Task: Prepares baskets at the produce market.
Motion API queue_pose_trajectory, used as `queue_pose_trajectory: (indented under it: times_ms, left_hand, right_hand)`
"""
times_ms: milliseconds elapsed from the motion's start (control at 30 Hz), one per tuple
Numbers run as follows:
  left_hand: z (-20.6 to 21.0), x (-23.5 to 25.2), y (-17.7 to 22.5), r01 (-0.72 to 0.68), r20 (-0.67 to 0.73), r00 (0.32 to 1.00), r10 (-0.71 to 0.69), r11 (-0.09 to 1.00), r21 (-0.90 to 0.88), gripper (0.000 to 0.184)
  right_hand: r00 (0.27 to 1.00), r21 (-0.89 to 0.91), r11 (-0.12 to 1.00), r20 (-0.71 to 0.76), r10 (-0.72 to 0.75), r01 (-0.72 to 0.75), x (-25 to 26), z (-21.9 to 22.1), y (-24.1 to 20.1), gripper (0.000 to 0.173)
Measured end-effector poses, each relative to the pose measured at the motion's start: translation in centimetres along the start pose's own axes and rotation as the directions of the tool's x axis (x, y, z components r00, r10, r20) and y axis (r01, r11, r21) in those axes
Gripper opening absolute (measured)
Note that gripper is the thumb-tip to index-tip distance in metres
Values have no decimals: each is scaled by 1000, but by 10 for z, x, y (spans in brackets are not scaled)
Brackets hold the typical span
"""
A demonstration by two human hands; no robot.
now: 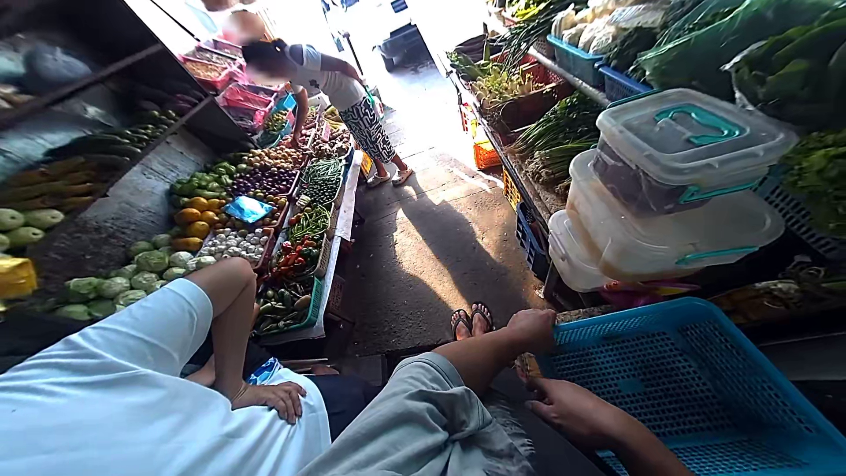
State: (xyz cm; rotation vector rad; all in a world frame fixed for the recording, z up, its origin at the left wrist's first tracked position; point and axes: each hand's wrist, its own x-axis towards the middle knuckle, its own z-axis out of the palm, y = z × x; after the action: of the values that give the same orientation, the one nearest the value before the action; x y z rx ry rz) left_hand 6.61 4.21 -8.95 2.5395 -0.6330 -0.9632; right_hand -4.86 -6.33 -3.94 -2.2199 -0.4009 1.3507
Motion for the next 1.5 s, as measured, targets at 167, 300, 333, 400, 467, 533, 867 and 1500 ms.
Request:
queue_pose_trajectory:
  times_ms: [167, 300, 333, 400, 467, 533, 867, 1500]
  left_hand:
    - [0, 5, -6, 19, 8, 1000, -19, 999, -32, 40]
    - [1, 6, -7, 35, 14, 999, -34, 998, -48, 34]
    - [1, 5, -7, 34, 14, 999, -33, 998, -56, 33]
    - [2, 5, -8, 37, 11, 999, -36, 997, -70, 32]
    - [2, 5, -9, 49, 22, 999, -48, 996, -75, 33]
    - [2, 5, -8, 58, 27, 998, -56, 995, -81, 31]
    - [-7, -17, 30, 31, 13, 999, -32, 998, 61, 27]
    - [-7, -20, 10, -10, 27, 1000, 9, 1000, 24, 32]
  right_hand:
    - [999, -4, 1000, -37, 14, -14, 1, -5, 8, 60]
    - [1000, -7, 1000, -23, -4, 4, -3, -3, 2, 59]
    - [1000, -5, 1000, -24, -16, 16, -2, -1, 2, 57]
    - [999, 2, 999, -25, -37, 37, -2, 2, 2, 55]
    - [999, 4, 999, -21, -38, 38, -3, 2, 1, 55]
    - [999, 2, 1000, -20, -29, 29, -6, -1, 1, 55]
    - [999, -21, 1000, -34, -7, 6, -4, 5, 1, 58]
    - [997, -38, 999, -62, -37, 35, -13, 1, -8, 59]
